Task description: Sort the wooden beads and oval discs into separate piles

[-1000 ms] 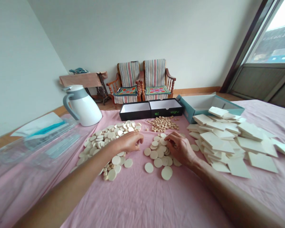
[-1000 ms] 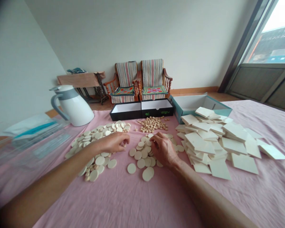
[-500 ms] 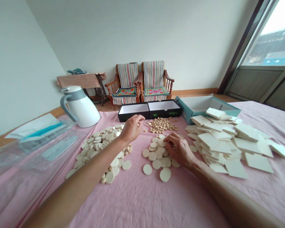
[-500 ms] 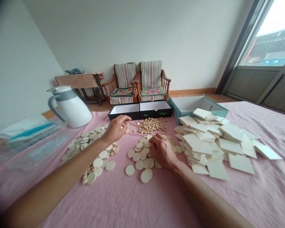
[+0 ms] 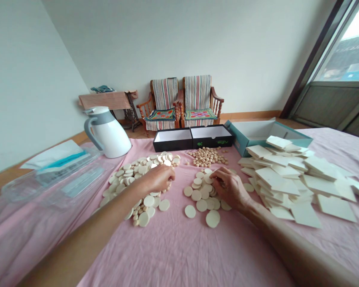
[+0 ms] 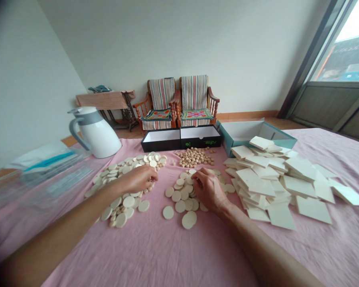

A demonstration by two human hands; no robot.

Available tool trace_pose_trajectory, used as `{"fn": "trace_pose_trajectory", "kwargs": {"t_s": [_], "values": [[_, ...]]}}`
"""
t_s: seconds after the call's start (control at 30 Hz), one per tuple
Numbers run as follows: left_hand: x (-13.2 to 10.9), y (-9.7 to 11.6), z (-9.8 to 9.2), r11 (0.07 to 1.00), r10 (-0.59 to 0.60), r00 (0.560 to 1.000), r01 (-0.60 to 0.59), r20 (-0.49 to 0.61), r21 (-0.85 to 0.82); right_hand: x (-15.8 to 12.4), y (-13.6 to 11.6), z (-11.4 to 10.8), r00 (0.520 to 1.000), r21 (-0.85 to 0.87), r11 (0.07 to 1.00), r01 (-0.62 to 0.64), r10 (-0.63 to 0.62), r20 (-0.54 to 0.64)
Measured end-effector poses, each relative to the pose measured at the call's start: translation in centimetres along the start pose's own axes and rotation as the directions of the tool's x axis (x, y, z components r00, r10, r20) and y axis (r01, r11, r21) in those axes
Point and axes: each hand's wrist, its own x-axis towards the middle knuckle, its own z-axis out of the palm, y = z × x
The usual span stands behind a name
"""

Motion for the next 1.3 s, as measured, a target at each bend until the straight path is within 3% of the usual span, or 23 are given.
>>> {"fn": "trace_pose_trajectory", "kwargs": {"t_s": [0.23,0.43,0.6,0.73,0.87,0.93,1.1,1.3], "values": [[0.7,0.4,0.8,0.999,-0.040,0.999,0.040,0.006,0.036,0.1,-0.4,-0.3,0.999,0.018,1.000,-0.001,0.002,-0.051],[1.0,0.3,0.3,0.999,-0.008,0.999,0.007,0.043,0.032,0.1,-0.5,-0.5,0.998,0.038,0.999,-0.013,0.015,-0.067],[1.9,0.2,0.7,1.000,0.014,1.000,-0.014,0.002,0.001,0.3,-0.5,-0.9,0.996,0.058,0.998,-0.039,0.044,-0.079],[4.3,1.3,0.1,0.998,0.012,0.993,-0.019,-0.116,-0.058,0.4,-0.5,-1.3,0.995,0.063,0.997,-0.046,0.051,-0.089],[7.3,3.5,-0.8,0.992,-0.070,0.935,0.029,-0.349,-0.121,0.4,-0.3,-1.3,0.994,0.080,0.995,-0.054,0.061,-0.088],[8.4,4.5,-0.7,0.987,-0.079,0.921,0.019,-0.382,-0.160,0.4,-0.2,-1.3,0.994,0.077,0.995,-0.056,0.063,-0.090],[10.0,6.2,1.4,0.986,-0.053,0.966,0.010,-0.252,-0.168,0.5,0.3,-1.3,0.992,0.055,0.996,-0.066,0.071,-0.101],[11.1,6.3,2.4,0.985,-0.102,0.977,0.073,-0.186,-0.155,0.6,0.6,-1.4,0.991,0.049,0.995,-0.086,0.090,-0.101]]}}
